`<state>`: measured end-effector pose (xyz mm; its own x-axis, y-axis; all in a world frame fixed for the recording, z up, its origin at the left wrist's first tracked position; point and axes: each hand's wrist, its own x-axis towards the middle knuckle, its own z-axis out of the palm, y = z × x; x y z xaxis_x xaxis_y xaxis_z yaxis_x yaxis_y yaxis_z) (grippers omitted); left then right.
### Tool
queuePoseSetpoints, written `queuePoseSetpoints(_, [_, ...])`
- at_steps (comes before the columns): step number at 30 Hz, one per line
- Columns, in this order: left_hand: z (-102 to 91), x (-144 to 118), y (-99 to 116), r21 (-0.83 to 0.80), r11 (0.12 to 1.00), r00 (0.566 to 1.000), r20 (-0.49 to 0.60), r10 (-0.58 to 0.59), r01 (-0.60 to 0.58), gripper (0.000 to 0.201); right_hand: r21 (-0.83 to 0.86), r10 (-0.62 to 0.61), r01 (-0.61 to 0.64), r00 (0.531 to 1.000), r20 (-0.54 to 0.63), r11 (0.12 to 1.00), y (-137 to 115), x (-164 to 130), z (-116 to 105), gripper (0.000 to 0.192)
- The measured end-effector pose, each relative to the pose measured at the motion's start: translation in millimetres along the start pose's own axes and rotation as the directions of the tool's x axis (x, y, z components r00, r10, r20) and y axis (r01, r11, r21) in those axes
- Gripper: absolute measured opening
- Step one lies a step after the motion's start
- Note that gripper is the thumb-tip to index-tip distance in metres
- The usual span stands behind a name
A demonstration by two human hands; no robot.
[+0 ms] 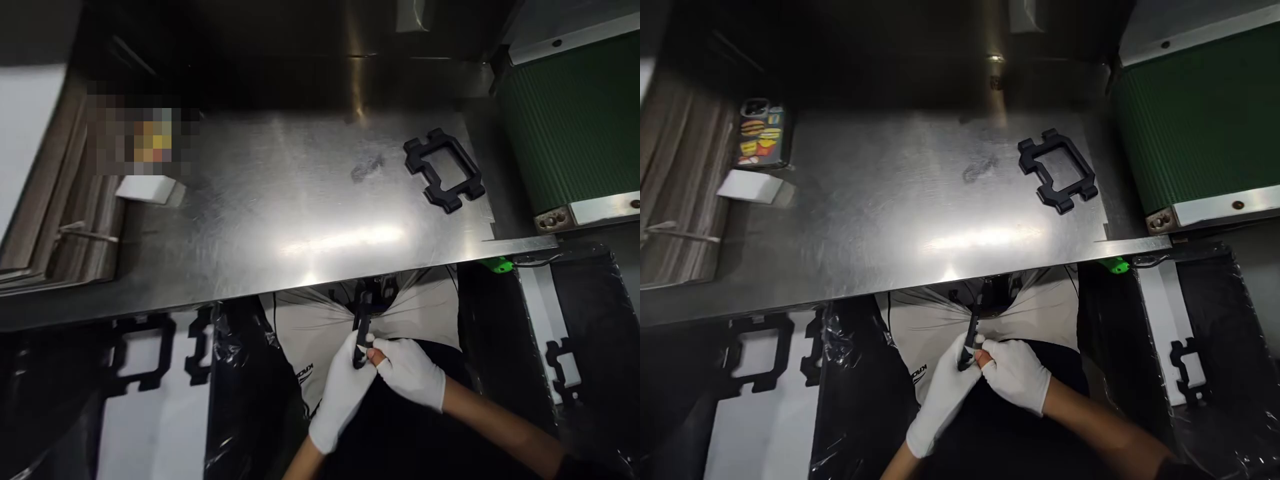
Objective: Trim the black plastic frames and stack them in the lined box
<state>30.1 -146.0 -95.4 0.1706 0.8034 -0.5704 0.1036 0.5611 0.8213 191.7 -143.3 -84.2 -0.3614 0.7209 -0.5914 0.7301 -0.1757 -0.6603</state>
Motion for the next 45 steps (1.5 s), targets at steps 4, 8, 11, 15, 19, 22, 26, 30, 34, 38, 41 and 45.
queuePoseSetpoints(4, [-1.5, 1.6, -2.5, 0.021, 1.000, 1.000, -0.010, -0.014, 0.014, 0.019, -0.055, 0.032, -0.033, 0.999, -0.013, 0.998, 2.9, 4.6, 4.5, 0.039])
queuePoseSetpoints(8, [1.9, 1.7, -5.9, 0.017, 1.000, 0.999, -0.036, -0.023, 0.024, 0.015, -0.044, 0.027, -0.028, 0.999, -0.021, 0.999, 4.6, 2.3, 4.1, 0.040])
queuePoseSetpoints(11, [5.5, 0.5, -7.6, 0.015, 0.999, 0.998, -0.062, -0.032, 0.033, 0.013, -0.051, 0.075, -0.076, 0.997, -0.007, 0.996, 2.9, 0.5, 5.3, 0.039])
queuePoseSetpoints(15, [8.3, -1.1, -8.0, 0.023, 0.999, 0.996, -0.090, -0.024, 0.026, 0.011, -0.031, 0.126, -0.126, 0.992, -0.005, 0.992, -1.8, -1.4, 6.3, 0.041])
queuePoseSetpoints(19, [8.9, -1.4, -7.6, 0.038, 0.999, 0.994, -0.111, -0.017, 0.022, 0.013, -0.017, 0.168, -0.167, 0.986, 0.010, 0.986, -3.5, -1.0, 7.5, 0.039])
queuePoseSetpoints(22, [9.8, -1.1, -5.5, 0.046, 0.999, 0.994, -0.111, -0.020, 0.025, 0.012, -0.008, 0.158, -0.158, 0.987, 0.004, 0.987, -2.5, -1.0, 8.6, 0.040])
queuePoseSetpoints(26, [11.7, -0.8, -2.9, 0.048, 0.998, 0.993, -0.116, -0.022, 0.027, 0.012, -0.040, 0.169, -0.168, 0.986, 0.013, 0.985, -1.4, -1.1, 9.1, 0.039])
queuePoseSetpoints(30, [12.9, -1.4, -3.8, 0.052, 0.998, 0.990, -0.139, -0.027, 0.034, 0.010, -0.016, 0.161, -0.161, 0.987, -0.008, 0.987, -2.3, 1.9, 9.1, 0.039])
queuePoseSetpoints(34, [12.9, -2.2, -2.3, 0.055, 0.997, 0.988, -0.151, -0.039, 0.047, 0.014, 0.053, 0.092, -0.091, 0.995, -0.021, 0.994, 0.7, 1.3, 3.7, 0.037])
queuePoseSetpoints(38, [5.1, -1.7, 7.8, 0.077, 0.995, 0.993, -0.108, -0.051, 0.060, 0.028, 0.137, -0.045, 0.050, 0.998, -0.040, 0.989, 11.2, -6.6, -15.3, 0.038])
queuePoseSetpoints(41, [-10.6, 2.9, 19.5, 0.203, 0.977, 0.998, 0.000, -0.069, 0.068, 0.024, 0.138, -0.024, 0.064, 0.962, -0.273, 0.988, 17.3, -4.3, -37.0, 0.029])
queuePoseSetpoints(45, [-43.2, 18.2, 35.5, 0.308, 0.951, 0.976, 0.207, -0.066, -0.001, 0.014, -0.077, -0.211, 0.198, 0.946, -0.246, 0.977, 17.8, 18.9, -67.8, 0.037])
